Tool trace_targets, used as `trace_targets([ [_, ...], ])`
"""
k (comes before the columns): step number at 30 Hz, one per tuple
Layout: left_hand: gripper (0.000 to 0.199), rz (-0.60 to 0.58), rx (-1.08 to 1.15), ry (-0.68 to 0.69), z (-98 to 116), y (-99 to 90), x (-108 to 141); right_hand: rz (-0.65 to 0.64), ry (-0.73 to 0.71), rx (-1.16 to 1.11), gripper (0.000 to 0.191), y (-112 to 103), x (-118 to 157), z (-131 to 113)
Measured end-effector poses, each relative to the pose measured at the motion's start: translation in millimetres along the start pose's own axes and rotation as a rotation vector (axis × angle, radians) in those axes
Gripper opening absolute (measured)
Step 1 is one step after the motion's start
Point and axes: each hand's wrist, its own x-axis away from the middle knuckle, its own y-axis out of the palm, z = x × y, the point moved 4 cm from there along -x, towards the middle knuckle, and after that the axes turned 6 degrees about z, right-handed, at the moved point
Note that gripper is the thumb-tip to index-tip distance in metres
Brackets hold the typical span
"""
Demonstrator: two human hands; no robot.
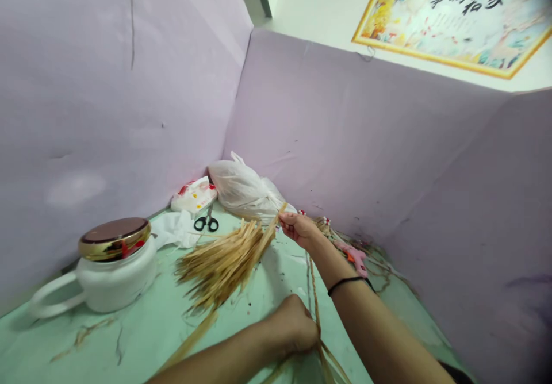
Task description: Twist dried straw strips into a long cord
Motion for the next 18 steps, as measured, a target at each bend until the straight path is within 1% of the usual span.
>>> trace_targets([
  [4,0.008,0.008,-0.049,0.009,0,-1.3,0,-0.077,0.044,-0.065,0.01,10,2,2],
  [7,0.009,-0.006,-0.028,0.001,-1,-0.2,-2,-0.124,0.091,-0.09,0.011,15,4,7],
  [11,0.012,-0.009,-0.036,0.01,-3,1.9,-4,-0.146,0.124,-0.089,0.012,19,7,11],
  [13,0.02,0.05,-0.086,-0.014,-7,1.3,-7,-0.14,0.113,-0.084,0.012,21,8,12],
  [16,0.031,0.166,-0.115,-0.058,-15,-0.3,-12,-0.142,0.094,-0.072,0.023,23,9,14],
  [17,0.03,0.17,-0.094,-0.045,-17,0.5,-15,-0.144,0.089,-0.059,0.026,24,9,16],
  [18,0.027,0.139,-0.053,-0.012,-18,2.5,-17,-0.141,0.083,-0.037,0.028,25,9,18],
])
